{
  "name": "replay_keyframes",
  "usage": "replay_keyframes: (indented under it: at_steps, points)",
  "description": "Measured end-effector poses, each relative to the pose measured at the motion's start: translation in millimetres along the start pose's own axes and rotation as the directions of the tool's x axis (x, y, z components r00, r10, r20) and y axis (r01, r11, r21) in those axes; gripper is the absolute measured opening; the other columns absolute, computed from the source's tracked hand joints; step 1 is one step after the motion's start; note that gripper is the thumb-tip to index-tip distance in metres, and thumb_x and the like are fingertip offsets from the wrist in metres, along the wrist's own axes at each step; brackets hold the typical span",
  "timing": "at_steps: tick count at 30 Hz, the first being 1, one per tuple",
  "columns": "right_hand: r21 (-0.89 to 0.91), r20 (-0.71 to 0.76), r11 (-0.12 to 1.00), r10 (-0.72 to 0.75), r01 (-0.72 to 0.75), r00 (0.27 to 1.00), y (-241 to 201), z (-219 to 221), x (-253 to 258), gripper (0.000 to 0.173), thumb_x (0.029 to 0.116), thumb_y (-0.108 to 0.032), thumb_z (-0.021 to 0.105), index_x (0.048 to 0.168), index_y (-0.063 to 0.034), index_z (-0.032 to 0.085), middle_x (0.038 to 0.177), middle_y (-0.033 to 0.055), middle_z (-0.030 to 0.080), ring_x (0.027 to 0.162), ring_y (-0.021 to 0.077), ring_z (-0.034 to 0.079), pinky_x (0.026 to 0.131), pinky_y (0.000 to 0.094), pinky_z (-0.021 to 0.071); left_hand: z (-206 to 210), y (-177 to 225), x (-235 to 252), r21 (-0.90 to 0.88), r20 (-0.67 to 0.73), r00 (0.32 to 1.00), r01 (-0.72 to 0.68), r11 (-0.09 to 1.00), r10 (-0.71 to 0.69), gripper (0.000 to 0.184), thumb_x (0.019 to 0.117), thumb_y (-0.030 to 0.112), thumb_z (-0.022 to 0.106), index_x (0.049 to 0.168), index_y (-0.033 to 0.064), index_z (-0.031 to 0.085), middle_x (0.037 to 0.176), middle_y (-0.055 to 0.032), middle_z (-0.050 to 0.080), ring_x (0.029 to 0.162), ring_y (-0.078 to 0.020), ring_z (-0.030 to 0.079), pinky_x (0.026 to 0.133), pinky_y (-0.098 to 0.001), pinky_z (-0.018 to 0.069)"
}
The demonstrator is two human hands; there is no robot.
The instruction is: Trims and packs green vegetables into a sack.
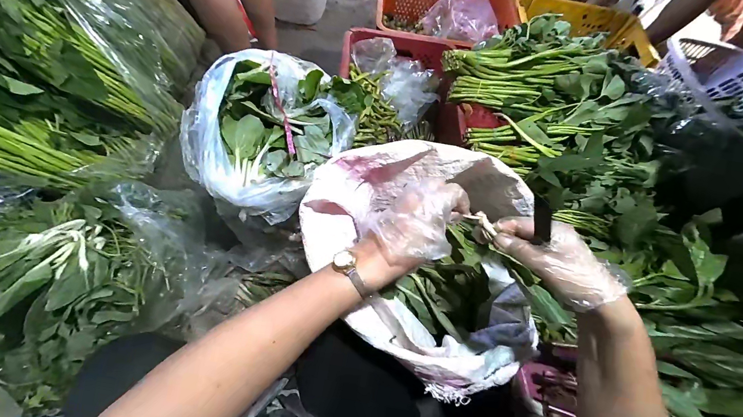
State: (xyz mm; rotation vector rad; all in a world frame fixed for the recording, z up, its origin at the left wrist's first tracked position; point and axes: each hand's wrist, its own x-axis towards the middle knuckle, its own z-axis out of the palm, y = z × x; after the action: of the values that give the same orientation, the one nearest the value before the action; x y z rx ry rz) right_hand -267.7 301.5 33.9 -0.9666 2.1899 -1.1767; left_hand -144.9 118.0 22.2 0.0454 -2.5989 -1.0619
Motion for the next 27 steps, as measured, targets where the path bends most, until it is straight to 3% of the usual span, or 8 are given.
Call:
replay_keyframes:
  at_steps: [4, 10, 15, 19, 21, 23, 26, 27]
  points:
    - [0.058, 0.046, 0.996, 0.069, -0.072, 0.997, 6.5, -18.6, -16.9, 0.014, 0.0940, 0.001, 0.060, 0.095, -0.0060, 0.071, 0.076, -0.0068, 0.066, 0.064, -0.0029, 0.057, 0.059, 0.0141, 0.0492, 16.0, 1.4, 5.3, 0.089, -0.061, 0.977, -0.200, 0.976, 0.206, 0.014, 0.0829, -0.002, 0.073, 0.097, -0.0006, 0.072, 0.092, -0.0194, 0.067, 0.088, -0.0336, 0.067, 0.078, -0.0457, 0.0556]
    - [0.063, 0.162, 0.985, 0.152, -0.164, 0.975, 12.8, -31.2, -34.0, 0.014, 0.0907, -0.002, 0.058, 0.092, -0.0089, 0.070, 0.080, -0.0095, 0.069, 0.069, -0.0049, 0.061, 0.066, 0.0129, 0.0517, 19.4, -9.7, -1.5, 0.020, 0.020, 0.931, -0.365, 0.931, 0.364, 0.025, 0.0747, -0.007, 0.074, 0.098, 0.0015, 0.072, 0.091, -0.0147, 0.069, 0.086, -0.0283, 0.068, 0.076, -0.0423, 0.0561]
    - [0.131, -0.084, 0.974, 0.198, -0.186, 0.977, 49.2, -49.6, -56.8, 0.013, 0.0910, -0.008, 0.057, 0.097, -0.0103, 0.069, 0.085, -0.0093, 0.071, 0.071, -0.0032, 0.063, 0.066, 0.0146, 0.0541, -26.5, -20.1, -6.9, 0.040, -0.016, 1.000, -0.008, 0.999, 0.009, 0.017, 0.0933, -0.002, 0.063, 0.111, -0.0003, 0.064, 0.108, -0.0190, 0.067, 0.099, -0.0312, 0.066, 0.088, -0.0471, 0.0538]
    - [0.246, -0.309, 0.968, 0.124, -0.046, 0.943, 40.3, 11.6, -46.6, 0.020, 0.0937, -0.011, 0.057, 0.110, -0.0066, 0.067, 0.092, -0.0083, 0.070, 0.078, -0.0018, 0.066, 0.073, 0.0202, 0.0584, 8.3, 2.1, -0.6, 0.178, 0.116, 0.989, 0.073, 0.981, -0.095, 0.024, 0.0962, 0.021, 0.069, 0.118, 0.0125, 0.073, 0.132, -0.0173, 0.061, 0.119, -0.0359, 0.059, 0.099, -0.0535, 0.0495]
    - [0.302, -0.407, 0.952, 0.076, 0.055, 0.910, 36.4, 47.1, -36.8, 0.025, 0.0957, -0.009, 0.056, 0.117, -0.0009, 0.065, 0.105, -0.0022, 0.071, 0.090, 0.0009, 0.067, 0.082, 0.0243, 0.0587, 17.6, 11.4, -3.5, 0.078, 0.259, 0.944, 0.190, 0.979, -0.204, 0.030, 0.1036, 0.030, 0.059, 0.125, 0.0119, 0.071, 0.137, -0.0153, 0.059, 0.123, -0.0329, 0.058, 0.102, -0.0527, 0.0486]
    - [0.320, -0.406, 0.943, 0.047, 0.094, 0.913, 23.8, 78.7, -30.4, 0.032, 0.0953, -0.007, 0.059, 0.124, 0.0063, 0.062, 0.109, 0.0042, 0.070, 0.090, 0.0008, 0.066, 0.080, 0.0227, 0.0575, 24.4, 9.5, -9.3, -0.143, 0.400, 0.864, 0.387, 0.911, -0.304, 0.040, 0.1085, 0.031, 0.048, 0.135, 0.0052, 0.062, 0.131, -0.0189, 0.063, 0.122, -0.0322, 0.060, 0.105, -0.0528, 0.0447]
    - [0.266, -0.284, 0.959, -0.013, 0.092, 0.959, 8.0, 95.4, -30.6, 0.063, 0.0880, -0.009, 0.060, 0.147, 0.0066, 0.045, 0.119, 0.0138, 0.064, 0.090, 0.0041, 0.062, 0.076, 0.0221, 0.0533, 26.8, -5.4, -14.7, -0.281, 0.348, 0.840, 0.517, 0.808, -0.417, 0.035, 0.1076, 0.030, 0.052, 0.130, 0.0060, 0.063, 0.115, -0.0177, 0.069, 0.105, -0.0276, 0.065, 0.094, -0.0502, 0.0492]
    - [0.241, -0.275, 0.965, -0.030, 0.099, 0.961, 9.7, 92.3, -30.6, 0.072, 0.0872, -0.011, 0.061, 0.153, 0.0023, 0.036, 0.116, 0.0101, 0.062, 0.083, 0.0027, 0.062, 0.070, 0.0212, 0.0546, 23.7, -9.6, -15.4, -0.275, 0.330, 0.844, 0.514, 0.813, -0.422, 0.033, 0.1078, 0.029, 0.052, 0.129, 0.0066, 0.063, 0.115, -0.0170, 0.069, 0.105, -0.0274, 0.065, 0.094, -0.0507, 0.0495]
